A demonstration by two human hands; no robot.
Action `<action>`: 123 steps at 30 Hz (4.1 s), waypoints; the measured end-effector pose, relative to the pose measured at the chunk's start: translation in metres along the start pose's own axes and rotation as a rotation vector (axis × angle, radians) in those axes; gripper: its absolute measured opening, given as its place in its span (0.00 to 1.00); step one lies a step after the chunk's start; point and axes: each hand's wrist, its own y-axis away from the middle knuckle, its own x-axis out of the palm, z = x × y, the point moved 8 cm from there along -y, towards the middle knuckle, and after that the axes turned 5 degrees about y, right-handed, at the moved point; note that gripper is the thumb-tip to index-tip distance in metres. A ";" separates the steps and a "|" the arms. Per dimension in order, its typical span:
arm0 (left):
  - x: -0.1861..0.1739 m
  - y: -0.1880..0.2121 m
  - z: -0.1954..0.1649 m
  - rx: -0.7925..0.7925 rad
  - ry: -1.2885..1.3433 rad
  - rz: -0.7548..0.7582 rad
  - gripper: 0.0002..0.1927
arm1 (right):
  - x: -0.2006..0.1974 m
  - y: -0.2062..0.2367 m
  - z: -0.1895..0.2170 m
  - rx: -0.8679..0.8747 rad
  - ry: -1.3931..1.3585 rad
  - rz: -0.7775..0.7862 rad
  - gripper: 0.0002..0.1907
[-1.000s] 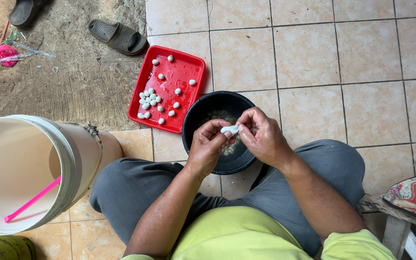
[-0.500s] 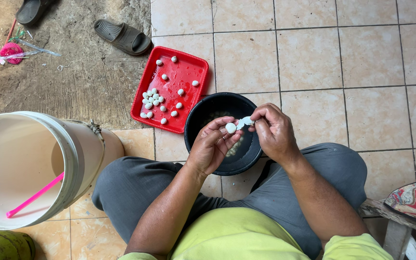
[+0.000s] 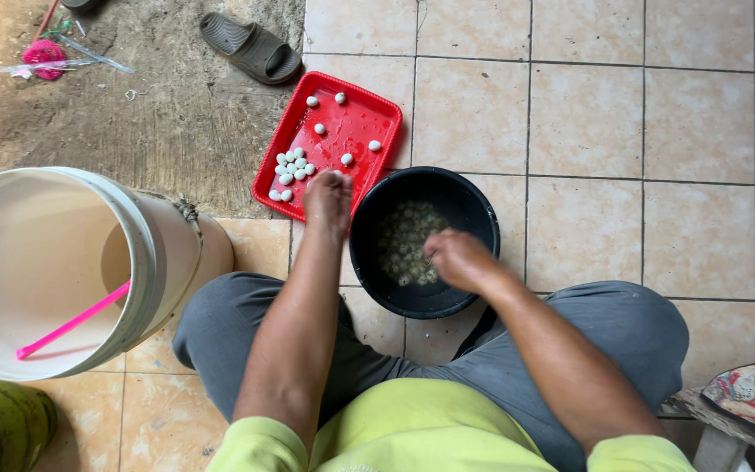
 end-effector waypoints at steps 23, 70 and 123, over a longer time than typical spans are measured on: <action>-0.057 -0.051 -0.063 0.204 -1.344 -0.653 0.14 | 0.072 -0.096 -0.063 0.560 0.286 0.272 0.17; 0.049 -0.159 -0.016 0.569 -1.751 -0.045 0.22 | 0.105 0.035 0.018 0.178 -0.078 0.175 0.23; 0.100 0.146 0.025 -0.155 -0.836 0.771 0.14 | -0.150 0.059 0.106 -0.428 -0.049 -0.605 0.09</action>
